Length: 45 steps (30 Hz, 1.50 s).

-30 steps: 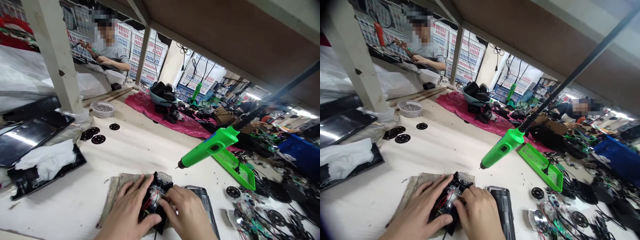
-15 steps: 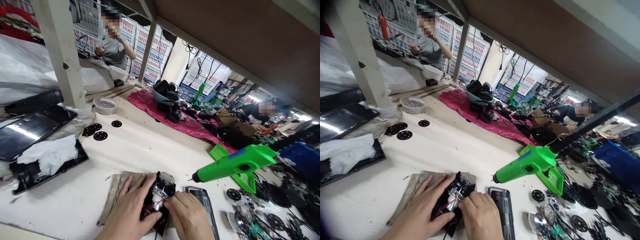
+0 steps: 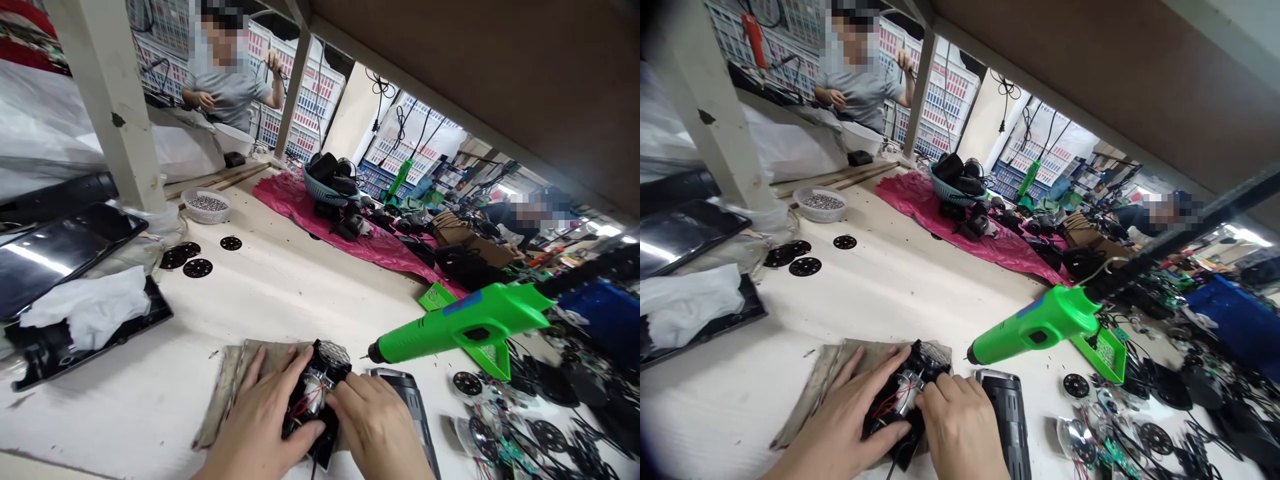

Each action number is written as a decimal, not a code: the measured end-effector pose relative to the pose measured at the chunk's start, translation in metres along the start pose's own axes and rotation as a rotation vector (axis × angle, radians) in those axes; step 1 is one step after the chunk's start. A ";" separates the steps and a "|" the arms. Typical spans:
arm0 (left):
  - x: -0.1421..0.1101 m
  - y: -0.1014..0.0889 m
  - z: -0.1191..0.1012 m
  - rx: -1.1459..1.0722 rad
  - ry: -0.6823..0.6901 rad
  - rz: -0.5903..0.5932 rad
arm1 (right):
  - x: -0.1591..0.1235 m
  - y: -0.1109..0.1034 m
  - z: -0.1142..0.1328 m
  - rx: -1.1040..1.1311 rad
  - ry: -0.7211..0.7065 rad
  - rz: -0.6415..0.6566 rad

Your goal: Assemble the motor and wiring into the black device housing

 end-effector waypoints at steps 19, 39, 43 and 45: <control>0.004 0.000 0.000 0.007 -0.022 0.029 | -0.004 0.003 -0.007 0.002 0.198 0.105; 0.005 0.004 0.001 0.019 0.035 0.062 | -0.015 0.007 -0.007 0.033 0.087 0.084; 0.004 0.005 -0.004 0.008 0.043 0.098 | -0.012 0.011 -0.005 -0.012 0.104 0.116; 0.004 0.005 -0.005 0.014 0.046 0.102 | -0.011 0.013 -0.004 -0.032 0.110 0.134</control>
Point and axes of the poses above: each hand's wrist, its own x-axis towards the middle knuckle, its own y-axis out of the palm, z = x × y, the point moved 10 cm from there along x, towards the middle knuckle, and after that the axes turned 13 degrees about x, right-handed, at the moved point
